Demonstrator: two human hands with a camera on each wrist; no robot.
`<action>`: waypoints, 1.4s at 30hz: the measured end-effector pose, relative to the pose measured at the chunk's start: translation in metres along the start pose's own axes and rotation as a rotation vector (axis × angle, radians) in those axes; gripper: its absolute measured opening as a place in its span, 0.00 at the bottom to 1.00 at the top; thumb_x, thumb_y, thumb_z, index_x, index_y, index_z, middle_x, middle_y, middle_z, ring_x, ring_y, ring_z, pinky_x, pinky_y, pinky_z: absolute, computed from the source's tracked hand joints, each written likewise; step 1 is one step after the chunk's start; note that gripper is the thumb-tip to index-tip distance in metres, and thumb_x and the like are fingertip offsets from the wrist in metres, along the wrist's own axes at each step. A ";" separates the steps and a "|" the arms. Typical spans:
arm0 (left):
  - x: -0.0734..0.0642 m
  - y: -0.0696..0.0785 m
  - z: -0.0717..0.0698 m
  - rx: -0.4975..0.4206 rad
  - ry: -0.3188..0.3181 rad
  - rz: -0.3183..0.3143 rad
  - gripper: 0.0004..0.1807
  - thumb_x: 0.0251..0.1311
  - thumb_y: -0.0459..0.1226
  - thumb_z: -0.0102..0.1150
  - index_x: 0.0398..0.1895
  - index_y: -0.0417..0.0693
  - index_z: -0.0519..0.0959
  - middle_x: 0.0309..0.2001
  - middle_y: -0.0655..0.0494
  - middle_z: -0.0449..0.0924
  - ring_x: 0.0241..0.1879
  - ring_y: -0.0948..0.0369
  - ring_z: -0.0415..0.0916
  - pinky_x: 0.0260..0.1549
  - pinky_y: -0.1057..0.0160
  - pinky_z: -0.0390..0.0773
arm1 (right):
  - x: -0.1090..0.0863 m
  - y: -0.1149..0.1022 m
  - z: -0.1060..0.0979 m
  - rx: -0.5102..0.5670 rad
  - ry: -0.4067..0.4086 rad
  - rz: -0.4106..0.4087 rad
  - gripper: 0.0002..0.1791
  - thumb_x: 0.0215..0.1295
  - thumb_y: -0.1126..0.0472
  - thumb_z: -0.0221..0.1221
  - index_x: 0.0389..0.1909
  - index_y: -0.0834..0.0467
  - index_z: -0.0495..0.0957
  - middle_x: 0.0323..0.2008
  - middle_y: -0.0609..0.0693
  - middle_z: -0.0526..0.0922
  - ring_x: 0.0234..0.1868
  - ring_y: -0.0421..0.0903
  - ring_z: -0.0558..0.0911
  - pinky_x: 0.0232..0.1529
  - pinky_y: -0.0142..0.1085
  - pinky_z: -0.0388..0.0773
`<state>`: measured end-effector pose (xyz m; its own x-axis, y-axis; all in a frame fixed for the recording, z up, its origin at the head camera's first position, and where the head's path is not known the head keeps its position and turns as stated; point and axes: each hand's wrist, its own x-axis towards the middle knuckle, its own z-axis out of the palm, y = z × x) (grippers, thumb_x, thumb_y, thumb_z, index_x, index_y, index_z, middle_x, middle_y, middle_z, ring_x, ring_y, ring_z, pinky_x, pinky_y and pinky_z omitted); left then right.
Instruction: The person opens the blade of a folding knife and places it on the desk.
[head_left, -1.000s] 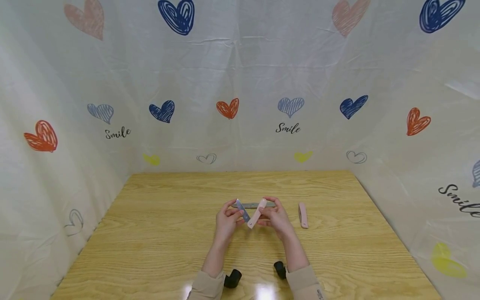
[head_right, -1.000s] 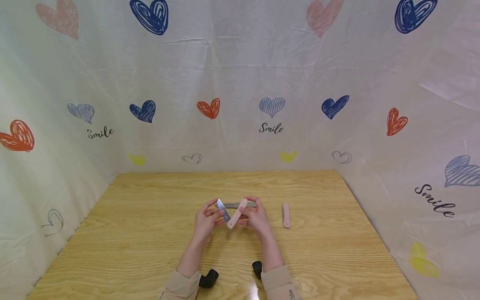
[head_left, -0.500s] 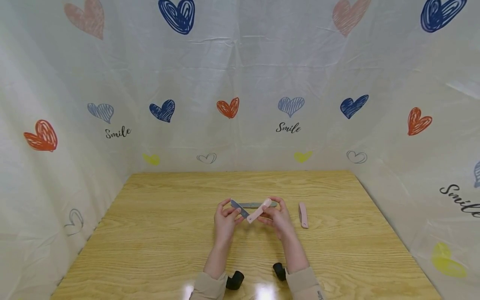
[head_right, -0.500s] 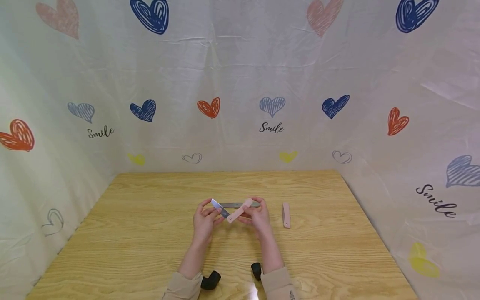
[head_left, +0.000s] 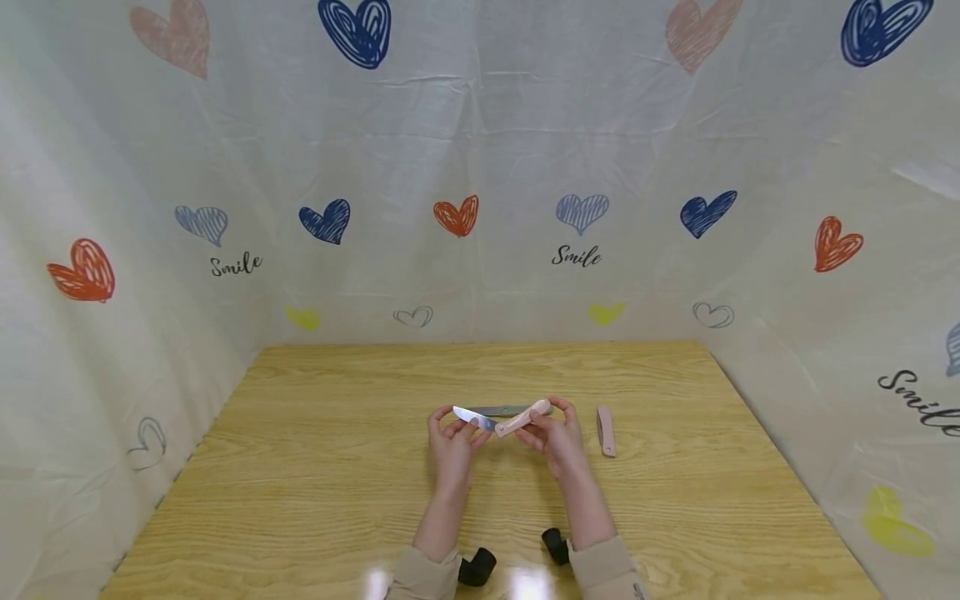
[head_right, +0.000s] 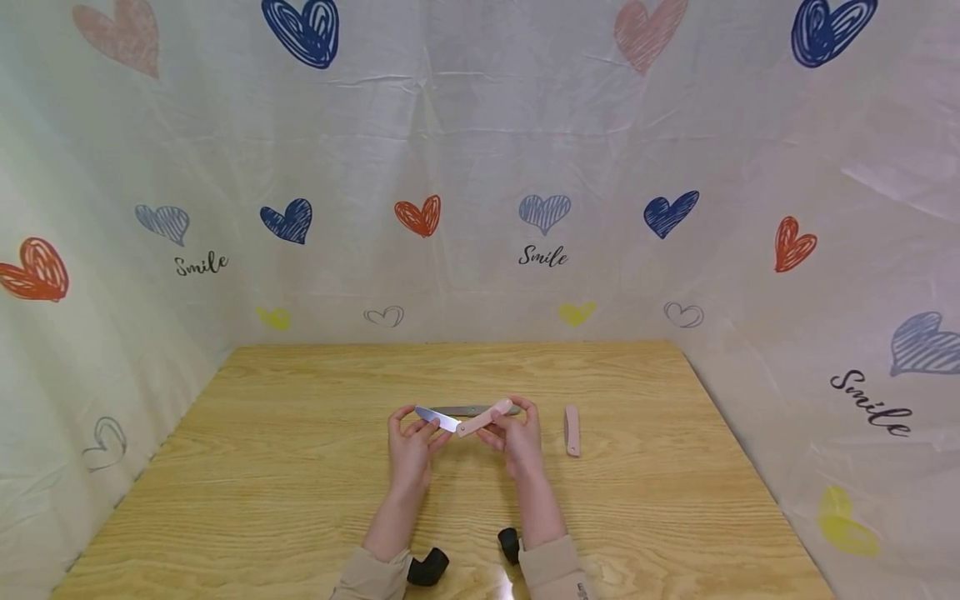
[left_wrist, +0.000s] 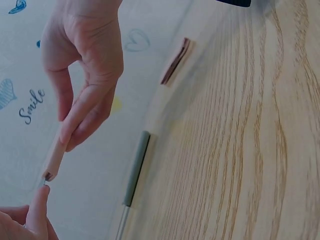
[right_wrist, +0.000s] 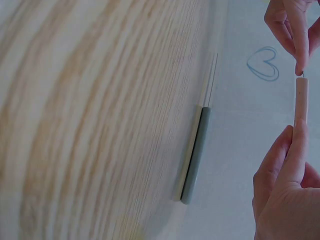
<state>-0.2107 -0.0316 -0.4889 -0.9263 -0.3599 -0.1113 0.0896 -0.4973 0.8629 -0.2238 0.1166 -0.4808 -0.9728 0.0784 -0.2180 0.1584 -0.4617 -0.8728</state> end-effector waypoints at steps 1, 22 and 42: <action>0.000 0.000 0.001 -0.010 0.004 0.001 0.25 0.60 0.17 0.51 0.59 0.34 0.57 0.33 0.46 0.70 0.30 0.60 0.78 0.31 0.63 0.85 | 0.000 0.000 0.000 0.010 0.002 -0.002 0.28 0.71 0.74 0.49 0.66 0.64 0.48 0.43 0.60 0.71 0.30 0.42 0.82 0.36 0.34 0.85; -0.005 -0.009 0.014 -0.172 0.117 0.044 0.26 0.63 0.18 0.47 0.61 0.36 0.53 0.42 0.40 0.65 0.38 0.56 0.76 0.42 0.55 0.84 | -0.006 0.009 0.016 0.223 0.144 -0.068 0.21 0.72 0.75 0.44 0.60 0.62 0.50 0.44 0.63 0.66 0.33 0.45 0.81 0.41 0.36 0.84; -0.011 -0.015 0.018 -0.212 0.150 0.063 0.26 0.65 0.19 0.45 0.61 0.37 0.50 0.43 0.40 0.63 0.39 0.55 0.77 0.45 0.57 0.83 | -0.011 0.015 0.018 0.324 0.155 -0.051 0.27 0.72 0.75 0.43 0.65 0.64 0.41 0.49 0.63 0.61 0.34 0.45 0.79 0.44 0.37 0.84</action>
<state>-0.2080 -0.0063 -0.4918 -0.8533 -0.5004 -0.1462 0.2345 -0.6189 0.7497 -0.2138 0.0931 -0.4835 -0.9369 0.2306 -0.2628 0.0239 -0.7075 -0.7063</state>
